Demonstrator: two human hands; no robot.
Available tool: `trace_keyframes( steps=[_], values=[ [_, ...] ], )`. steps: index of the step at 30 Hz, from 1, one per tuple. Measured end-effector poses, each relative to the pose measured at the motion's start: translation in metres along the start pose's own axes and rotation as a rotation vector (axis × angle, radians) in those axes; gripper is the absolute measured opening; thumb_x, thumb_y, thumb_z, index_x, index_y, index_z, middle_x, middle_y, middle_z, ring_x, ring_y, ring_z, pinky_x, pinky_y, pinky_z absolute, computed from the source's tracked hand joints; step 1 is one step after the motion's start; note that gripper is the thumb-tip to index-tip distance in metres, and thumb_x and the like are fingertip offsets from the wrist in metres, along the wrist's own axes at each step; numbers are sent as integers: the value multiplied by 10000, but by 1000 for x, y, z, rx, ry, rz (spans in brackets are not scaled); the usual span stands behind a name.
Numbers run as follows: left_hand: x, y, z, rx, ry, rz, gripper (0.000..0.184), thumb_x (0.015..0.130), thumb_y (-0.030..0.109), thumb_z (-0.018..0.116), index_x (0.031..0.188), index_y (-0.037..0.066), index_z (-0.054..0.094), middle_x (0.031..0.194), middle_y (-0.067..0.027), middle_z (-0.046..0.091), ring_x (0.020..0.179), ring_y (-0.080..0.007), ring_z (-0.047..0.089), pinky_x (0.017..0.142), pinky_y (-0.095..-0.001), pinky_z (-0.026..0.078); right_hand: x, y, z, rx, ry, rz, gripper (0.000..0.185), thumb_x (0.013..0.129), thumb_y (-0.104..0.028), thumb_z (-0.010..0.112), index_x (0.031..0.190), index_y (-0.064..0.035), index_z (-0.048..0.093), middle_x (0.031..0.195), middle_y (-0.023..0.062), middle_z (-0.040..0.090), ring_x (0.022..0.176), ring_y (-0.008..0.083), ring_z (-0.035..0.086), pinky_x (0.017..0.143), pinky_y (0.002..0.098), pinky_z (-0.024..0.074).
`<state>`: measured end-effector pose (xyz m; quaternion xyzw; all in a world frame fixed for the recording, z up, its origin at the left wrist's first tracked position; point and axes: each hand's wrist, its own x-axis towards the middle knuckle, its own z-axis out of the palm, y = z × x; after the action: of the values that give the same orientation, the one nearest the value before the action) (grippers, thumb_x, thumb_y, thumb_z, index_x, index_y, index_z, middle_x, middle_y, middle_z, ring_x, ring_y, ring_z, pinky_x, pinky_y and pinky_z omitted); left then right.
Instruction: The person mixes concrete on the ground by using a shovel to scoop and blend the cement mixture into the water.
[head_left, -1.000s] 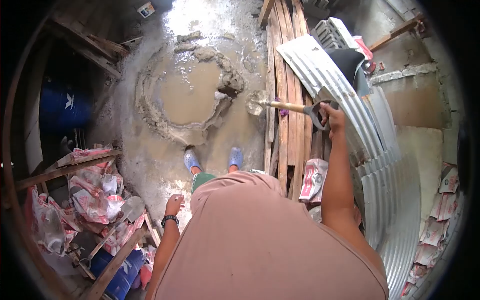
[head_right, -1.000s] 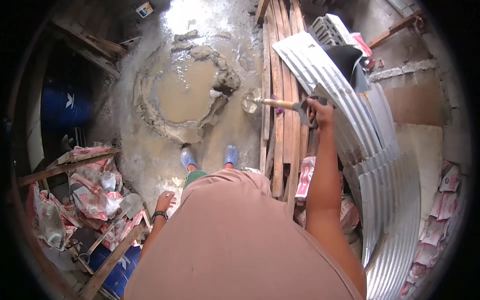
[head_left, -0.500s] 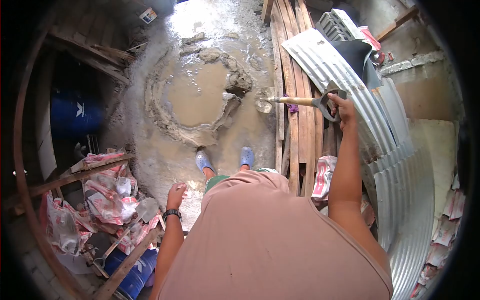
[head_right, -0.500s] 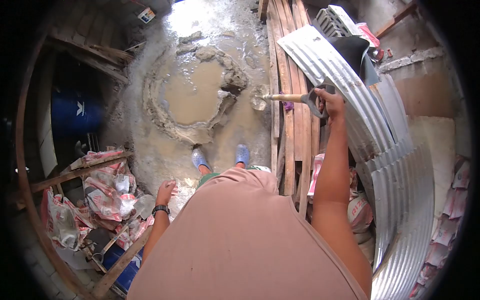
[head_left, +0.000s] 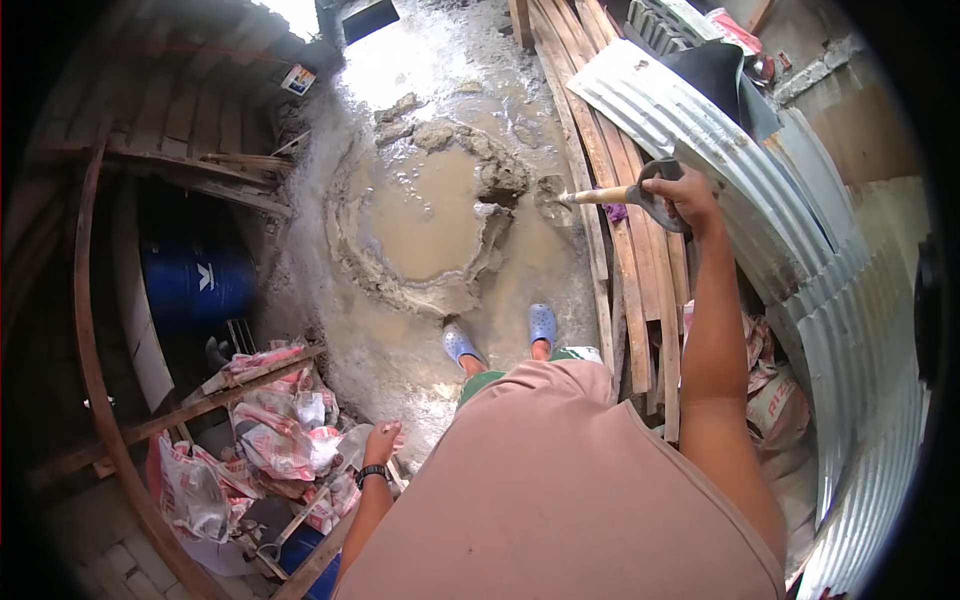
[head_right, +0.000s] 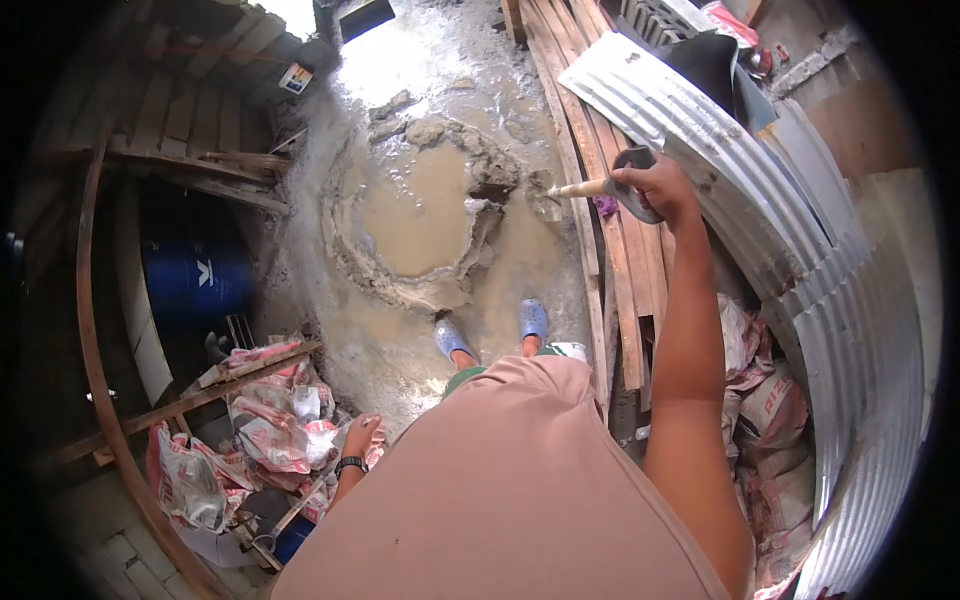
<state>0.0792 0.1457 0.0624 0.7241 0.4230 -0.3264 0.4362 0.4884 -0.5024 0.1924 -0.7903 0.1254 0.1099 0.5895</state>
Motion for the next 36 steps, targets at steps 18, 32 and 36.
trace_keyframes(
  steps=[18,32,36],
  values=[
    [44,178,81,-3,-152,471,370,912,295,651,1140,5,617,943,-94,679,796,-152,643,669,-276,518,-16,-21,26,-104,-32,-48,213,736,-239,762,817,-51,705,602,-21,533,496,69,457,462,248,334],
    [54,-4,52,-37,-104,1,389,910,359,630,1185,89,574,954,-107,689,732,-181,655,646,-329,522,-1,-13,44,-120,-96,-9,213,730,-219,769,835,-44,709,637,1,573,522,71,499,464,249,362],
    [57,-21,46,-166,-60,-36,411,897,347,639,1165,41,581,901,-131,695,664,-195,673,547,-322,511,2,-23,55,-190,-79,2,211,731,-212,775,825,-40,697,630,-1,566,512,72,498,462,243,361]
  ],
)
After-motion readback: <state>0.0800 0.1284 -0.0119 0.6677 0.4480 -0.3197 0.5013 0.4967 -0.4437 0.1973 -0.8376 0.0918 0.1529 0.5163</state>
